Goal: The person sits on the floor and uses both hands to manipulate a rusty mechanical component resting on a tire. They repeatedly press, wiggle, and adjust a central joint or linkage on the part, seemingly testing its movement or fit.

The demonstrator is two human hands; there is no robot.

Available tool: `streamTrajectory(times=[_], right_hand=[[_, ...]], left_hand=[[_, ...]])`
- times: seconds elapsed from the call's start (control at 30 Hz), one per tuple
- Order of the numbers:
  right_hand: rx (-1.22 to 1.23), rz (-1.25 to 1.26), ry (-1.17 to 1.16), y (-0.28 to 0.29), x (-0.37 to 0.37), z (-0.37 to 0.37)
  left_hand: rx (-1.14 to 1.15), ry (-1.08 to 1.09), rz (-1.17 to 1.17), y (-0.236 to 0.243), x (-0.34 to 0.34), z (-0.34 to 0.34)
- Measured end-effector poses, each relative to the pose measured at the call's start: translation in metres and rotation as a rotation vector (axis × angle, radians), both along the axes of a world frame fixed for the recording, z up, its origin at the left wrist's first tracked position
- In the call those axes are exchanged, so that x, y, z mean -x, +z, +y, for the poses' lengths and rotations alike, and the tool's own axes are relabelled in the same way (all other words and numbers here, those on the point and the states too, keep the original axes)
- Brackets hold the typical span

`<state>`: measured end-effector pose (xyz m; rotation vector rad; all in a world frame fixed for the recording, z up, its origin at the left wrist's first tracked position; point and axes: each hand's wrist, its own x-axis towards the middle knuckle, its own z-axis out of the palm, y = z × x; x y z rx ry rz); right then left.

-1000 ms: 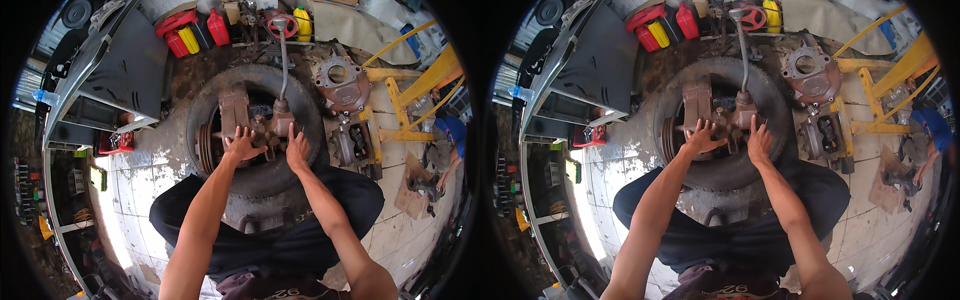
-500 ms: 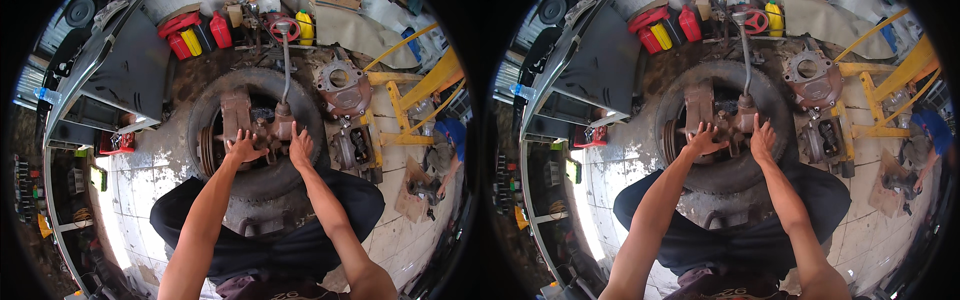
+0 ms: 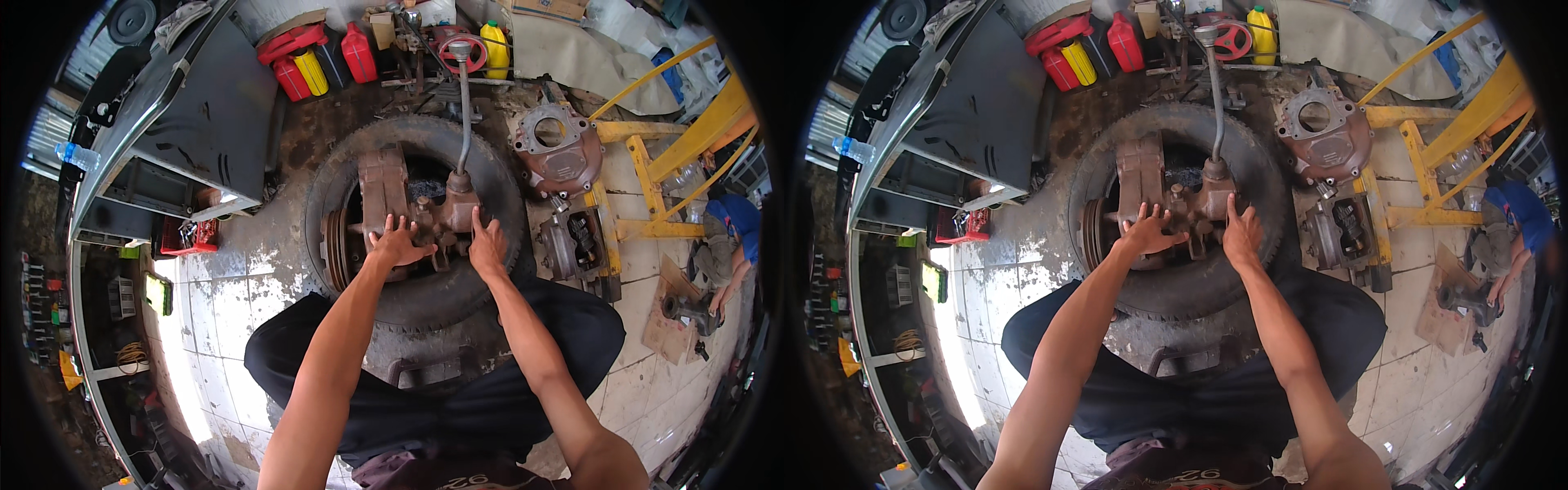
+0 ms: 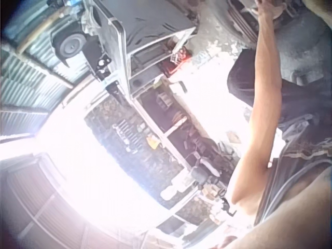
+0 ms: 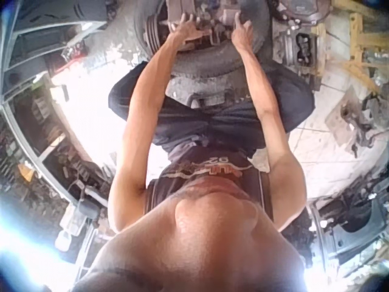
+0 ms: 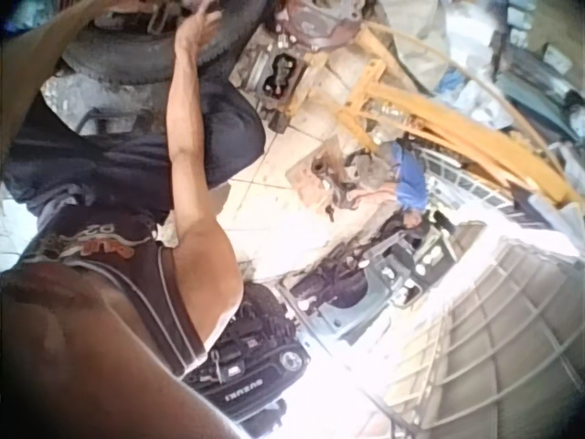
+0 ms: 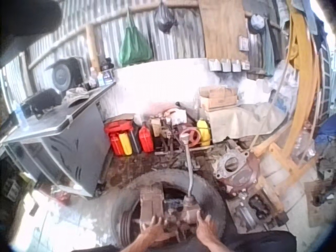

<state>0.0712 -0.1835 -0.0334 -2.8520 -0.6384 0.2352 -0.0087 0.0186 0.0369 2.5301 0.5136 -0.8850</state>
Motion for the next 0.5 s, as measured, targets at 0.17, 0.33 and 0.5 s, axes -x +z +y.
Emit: streamTrajectory(times=[0.17, 0.33, 0.5], right_hand=[[-0.051, 0.008, -0.003, -0.002, -0.001, -0.004], [-0.032, -0.059, 0.021, -0.003, -0.017, -0.004], [0.019, -0.011, -0.005, -0.011, 0.015, -0.006]], left_hand=[[-0.001, -0.005, 0.025, 0.003, 0.001, -0.005], [0.016, -0.014, 0.023, 0.000, 0.001, -0.004], [0.005, 0.001, -0.005, -0.001, 0.003, -0.005]])
